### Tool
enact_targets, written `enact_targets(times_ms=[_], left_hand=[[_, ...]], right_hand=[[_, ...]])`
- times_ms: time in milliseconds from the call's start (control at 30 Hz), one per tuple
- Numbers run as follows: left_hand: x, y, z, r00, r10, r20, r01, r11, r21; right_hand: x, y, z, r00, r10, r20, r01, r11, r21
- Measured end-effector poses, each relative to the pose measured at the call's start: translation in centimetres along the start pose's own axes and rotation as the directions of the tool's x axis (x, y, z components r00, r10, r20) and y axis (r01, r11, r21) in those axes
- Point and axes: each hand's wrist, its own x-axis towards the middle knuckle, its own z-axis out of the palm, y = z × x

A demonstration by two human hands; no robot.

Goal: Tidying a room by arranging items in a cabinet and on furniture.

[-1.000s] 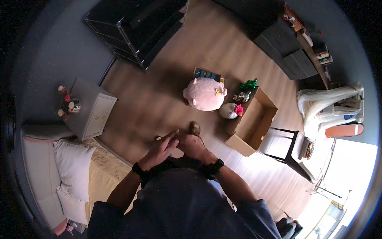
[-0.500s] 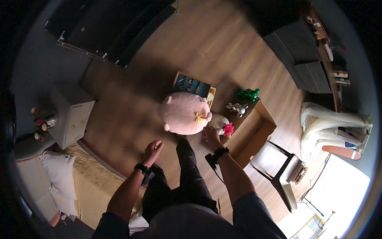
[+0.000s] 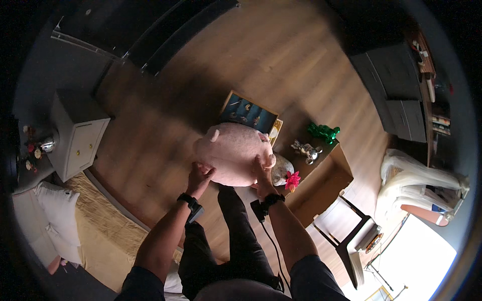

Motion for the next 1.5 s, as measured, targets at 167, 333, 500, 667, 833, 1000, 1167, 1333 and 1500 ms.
enact_targets(times_ms=[167,333,500,667,833,1000,1167,1333,1500], left_hand=[[-1.2,-1.9,1.5,0.987,-0.132,0.089,0.123,0.987,0.101],[-6.0,-3.3,2.3,0.991,-0.121,-0.053,0.126,0.988,0.085],[-10.5,-5.7,0.7,0.983,-0.147,-0.113,0.127,0.977,-0.170],[-16.2,-5.0,-2.9,0.887,-0.443,-0.128,0.322,0.794,-0.515],[-24.8,-8.8,-7.2,0.757,-0.646,-0.099,0.428,0.604,-0.673],[-35.3,-13.9,-10.9,0.832,-0.554,0.028,0.349,0.484,-0.803],[-43.8,-19.2,-13.6,0.782,-0.600,-0.171,0.075,0.362,-0.929],[-51.1,-24.6,-19.8,0.672,-0.634,-0.383,-0.182,0.360,-0.915],[-57.8,-29.4,-28.5,0.414,-0.735,-0.537,-0.336,0.425,-0.840]], right_hand=[[5.5,4.6,-2.9,0.987,-0.118,-0.109,0.121,0.992,0.019],[3.7,4.8,-3.2,0.981,-0.158,-0.112,0.159,0.987,-0.003],[-1.6,6.1,0.8,0.928,-0.362,-0.092,0.329,0.909,-0.256],[-5.4,6.2,1.1,0.888,-0.458,0.041,0.396,0.718,-0.572],[-11.7,8.7,7.1,0.857,-0.434,0.279,0.508,0.612,-0.606],[-17.5,12.4,17.4,0.871,-0.176,0.460,0.489,0.416,-0.767],[-23.7,20.5,28.5,0.696,-0.143,0.704,0.715,0.235,-0.659],[-32.8,30.2,41.0,0.647,0.021,0.762,0.762,0.022,-0.648],[-36.2,40.5,53.7,0.473,0.112,0.874,0.866,-0.241,-0.438]])
